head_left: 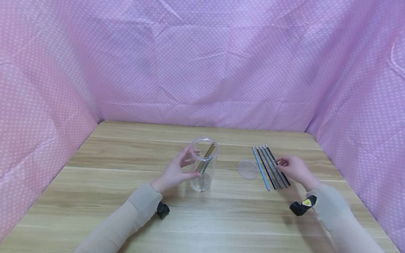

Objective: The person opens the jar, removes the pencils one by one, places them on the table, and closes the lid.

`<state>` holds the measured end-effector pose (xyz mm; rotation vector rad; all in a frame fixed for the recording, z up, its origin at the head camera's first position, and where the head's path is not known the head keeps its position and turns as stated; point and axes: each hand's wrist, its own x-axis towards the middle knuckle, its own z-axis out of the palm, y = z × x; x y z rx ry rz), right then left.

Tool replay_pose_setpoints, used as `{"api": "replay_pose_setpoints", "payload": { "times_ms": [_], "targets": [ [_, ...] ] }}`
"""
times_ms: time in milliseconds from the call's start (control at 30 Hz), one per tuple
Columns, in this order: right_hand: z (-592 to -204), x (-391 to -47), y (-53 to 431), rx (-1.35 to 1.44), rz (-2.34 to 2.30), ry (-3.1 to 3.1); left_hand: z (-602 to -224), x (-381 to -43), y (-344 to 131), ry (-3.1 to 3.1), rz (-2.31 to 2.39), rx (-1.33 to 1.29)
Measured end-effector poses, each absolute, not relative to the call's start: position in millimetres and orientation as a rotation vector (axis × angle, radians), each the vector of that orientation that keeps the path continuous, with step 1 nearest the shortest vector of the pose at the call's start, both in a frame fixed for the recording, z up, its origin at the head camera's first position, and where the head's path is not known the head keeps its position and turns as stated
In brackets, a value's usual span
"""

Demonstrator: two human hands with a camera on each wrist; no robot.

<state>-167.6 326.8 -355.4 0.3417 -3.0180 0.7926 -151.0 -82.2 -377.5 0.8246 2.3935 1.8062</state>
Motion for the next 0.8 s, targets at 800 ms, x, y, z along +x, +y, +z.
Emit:
{"api": "replay_pose_setpoints", "payload": {
  "times_ms": [800],
  "targets": [
    [-295,-185,202,0.689,0.949,-2.898,-379,-151,-81,2.406,1.822,0.864]
  ]
}}
